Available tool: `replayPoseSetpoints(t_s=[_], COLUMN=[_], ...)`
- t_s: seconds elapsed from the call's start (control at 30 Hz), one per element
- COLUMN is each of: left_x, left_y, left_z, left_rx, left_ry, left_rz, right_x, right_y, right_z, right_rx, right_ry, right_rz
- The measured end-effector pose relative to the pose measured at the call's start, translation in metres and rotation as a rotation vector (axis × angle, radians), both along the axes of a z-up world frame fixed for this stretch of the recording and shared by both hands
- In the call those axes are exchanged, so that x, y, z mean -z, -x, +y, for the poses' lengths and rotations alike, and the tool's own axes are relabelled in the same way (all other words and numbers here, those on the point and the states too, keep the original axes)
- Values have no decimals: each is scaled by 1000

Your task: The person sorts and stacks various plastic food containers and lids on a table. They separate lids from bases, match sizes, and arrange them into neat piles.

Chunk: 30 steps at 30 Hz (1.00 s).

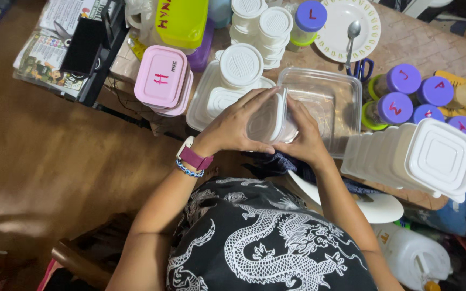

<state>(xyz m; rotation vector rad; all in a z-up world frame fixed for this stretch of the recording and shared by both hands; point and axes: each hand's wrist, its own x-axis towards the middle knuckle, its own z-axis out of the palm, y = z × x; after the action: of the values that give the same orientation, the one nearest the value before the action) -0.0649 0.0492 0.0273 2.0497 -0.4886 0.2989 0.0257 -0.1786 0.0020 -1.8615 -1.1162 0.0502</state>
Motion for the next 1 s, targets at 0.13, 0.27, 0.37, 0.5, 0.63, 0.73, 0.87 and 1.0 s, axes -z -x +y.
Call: replayPoseSetpoints(t_s=[0.13,0.27,0.37,0.5,0.63,0.73,0.87,1.0], left_x=[5,6,3,-4,-6,-2,11,22], left_y=[-7,-8,-8,-8,-8,-12,-13,-14], left_z=[1,2,2,5,2,-9,-19,-30], left_rx=[34,59,57,-14,-167,-318,-502,-619], left_ry=[22,37,-9,-82,-213,-292,-320,-311], left_rz=[8,40,4,-1,-83,-158,-230,-347], right_x=[-4,-4,0,8,13,21,22,18], right_y=[5,10,10,9,10,19,18,19], right_z=[-2,-2,-3,-4,-8,2,6,9], right_rx=[50,86,60,-101,-170,161,254,295], right_ry=[27,39,33,-173,-398,-349,-266,-243], right_rz=[33,74,30,294,805,638,546,531])
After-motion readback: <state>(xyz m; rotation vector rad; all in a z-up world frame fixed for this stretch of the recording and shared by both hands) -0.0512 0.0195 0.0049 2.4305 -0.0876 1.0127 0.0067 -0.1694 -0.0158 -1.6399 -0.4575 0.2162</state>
